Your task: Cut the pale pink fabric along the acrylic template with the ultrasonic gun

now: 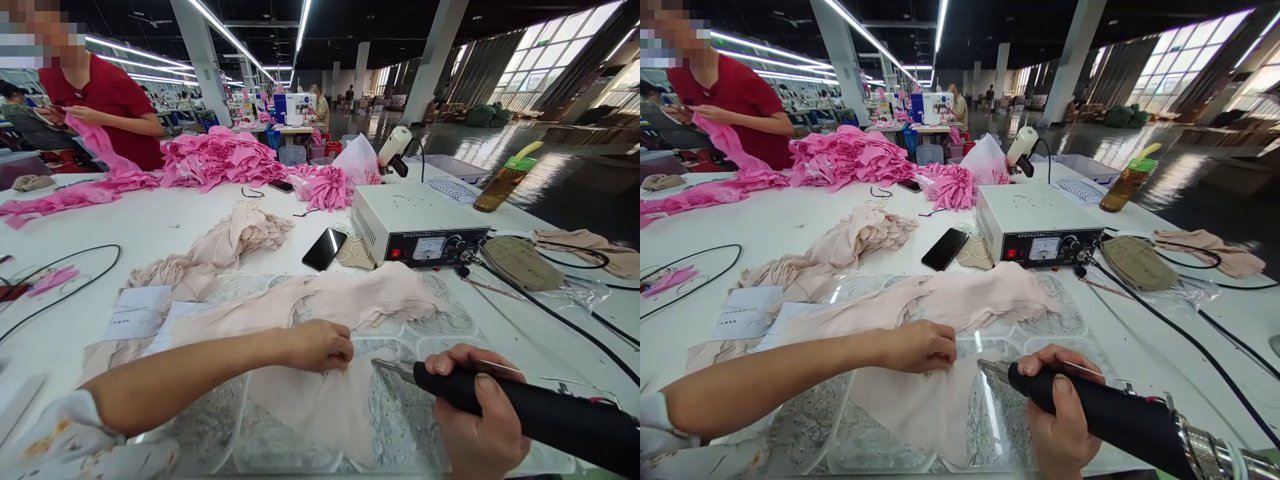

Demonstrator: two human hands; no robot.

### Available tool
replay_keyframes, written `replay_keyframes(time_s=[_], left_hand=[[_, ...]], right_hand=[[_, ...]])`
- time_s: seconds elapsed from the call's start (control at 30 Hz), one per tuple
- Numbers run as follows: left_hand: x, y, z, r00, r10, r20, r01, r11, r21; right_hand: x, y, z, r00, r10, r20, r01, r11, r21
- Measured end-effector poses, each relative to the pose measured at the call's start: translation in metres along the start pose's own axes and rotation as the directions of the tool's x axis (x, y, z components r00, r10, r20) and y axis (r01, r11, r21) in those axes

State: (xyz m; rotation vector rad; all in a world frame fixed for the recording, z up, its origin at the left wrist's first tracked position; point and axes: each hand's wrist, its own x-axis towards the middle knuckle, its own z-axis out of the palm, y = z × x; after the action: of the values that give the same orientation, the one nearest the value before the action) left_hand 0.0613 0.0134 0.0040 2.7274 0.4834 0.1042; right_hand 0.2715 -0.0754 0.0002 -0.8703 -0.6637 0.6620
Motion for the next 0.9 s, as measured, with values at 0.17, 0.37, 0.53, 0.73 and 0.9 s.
replay_keyframes(time_s=[0.17, 0.37, 0.53, 0.73, 0.9], left_hand=[[0.014, -0.013, -0.005, 0.993, 0.097, 0.070, -0.095, 0.995, -0.030], [0.017, -0.020, -0.005, 0.978, 0.192, 0.075, -0.193, 0.981, 0.002], [0.014, -0.026, -0.003, 0.965, 0.259, 0.031, -0.261, 0.964, 0.050], [0.010, -0.031, 0.001, 0.955, 0.296, 0.003, -0.295, 0.952, 0.076], [0.011, -0.032, 0.002, 0.962, 0.275, 0.005, -0.274, 0.960, 0.063]], right_hand=[[0.001, 0.000, 0.001, 1.000, -0.008, -0.002, 0.008, 1.000, 0.010], [0.003, 0.002, 0.001, 1.000, 0.012, -0.026, -0.011, 1.000, 0.015], [0.003, 0.002, 0.002, 0.998, 0.023, -0.062, -0.022, 1.000, 0.008], [0.000, -0.008, 0.005, 0.992, 0.064, -0.113, -0.060, 0.998, 0.036], [-0.013, -0.014, 0.014, 0.998, 0.062, 0.013, -0.063, 0.996, 0.056]])
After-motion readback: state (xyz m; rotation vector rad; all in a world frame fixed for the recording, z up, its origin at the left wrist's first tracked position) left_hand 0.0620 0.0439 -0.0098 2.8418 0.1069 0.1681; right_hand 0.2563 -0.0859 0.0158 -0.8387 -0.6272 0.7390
